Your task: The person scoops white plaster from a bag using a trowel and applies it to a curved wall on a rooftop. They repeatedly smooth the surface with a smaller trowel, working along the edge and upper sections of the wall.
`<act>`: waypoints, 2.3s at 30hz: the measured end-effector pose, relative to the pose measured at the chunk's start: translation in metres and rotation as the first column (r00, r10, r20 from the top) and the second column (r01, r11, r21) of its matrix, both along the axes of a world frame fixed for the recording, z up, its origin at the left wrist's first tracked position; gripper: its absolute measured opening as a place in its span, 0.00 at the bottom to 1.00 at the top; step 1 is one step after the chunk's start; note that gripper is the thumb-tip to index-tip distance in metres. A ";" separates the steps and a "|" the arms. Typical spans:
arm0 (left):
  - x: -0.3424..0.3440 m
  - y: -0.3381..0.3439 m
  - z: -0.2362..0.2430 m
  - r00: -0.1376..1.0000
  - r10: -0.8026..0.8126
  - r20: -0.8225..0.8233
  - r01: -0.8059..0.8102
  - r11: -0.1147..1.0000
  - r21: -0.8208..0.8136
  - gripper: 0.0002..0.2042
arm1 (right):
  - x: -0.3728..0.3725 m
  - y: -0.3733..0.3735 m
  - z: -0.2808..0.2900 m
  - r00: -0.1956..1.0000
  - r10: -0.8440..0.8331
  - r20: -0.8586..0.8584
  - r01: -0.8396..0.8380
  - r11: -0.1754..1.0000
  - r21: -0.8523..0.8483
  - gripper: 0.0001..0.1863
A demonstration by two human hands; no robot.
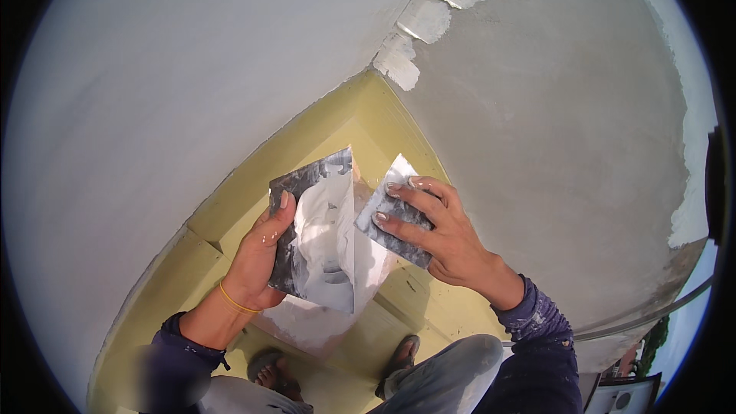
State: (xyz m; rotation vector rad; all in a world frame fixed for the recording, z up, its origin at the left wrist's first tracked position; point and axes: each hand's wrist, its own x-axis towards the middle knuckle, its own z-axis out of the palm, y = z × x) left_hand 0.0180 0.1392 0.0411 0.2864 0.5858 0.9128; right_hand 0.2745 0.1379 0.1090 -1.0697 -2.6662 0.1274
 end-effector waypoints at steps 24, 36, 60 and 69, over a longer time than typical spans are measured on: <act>-0.012 0.005 -0.003 0.742 0.591 -0.315 -0.443 0.786 0.431 0.21 | 0.010 0.072 0.076 0.768 0.084 0.635 -0.261 0.946 0.192 0.27; -0.006 0.006 -0.023 0.868 0.435 -0.239 -0.394 0.897 0.199 0.18 | 0.075 0.293 0.184 0.635 -0.649 0.419 -0.204 0.383 0.901 0.34; -0.007 0.006 -0.020 0.962 0.244 -0.120 -0.230 0.966 0.120 0.17 | 0.109 0.175 0.175 0.539 -0.758 0.366 0.091 0.485 0.870 0.31; 0.016 0.021 0.016 0.994 -0.048 0.100 0.048 0.999 0.009 0.23 | -0.004 0.021 0.065 0.986 0.154 -0.061 -0.155 0.988 -0.010 0.34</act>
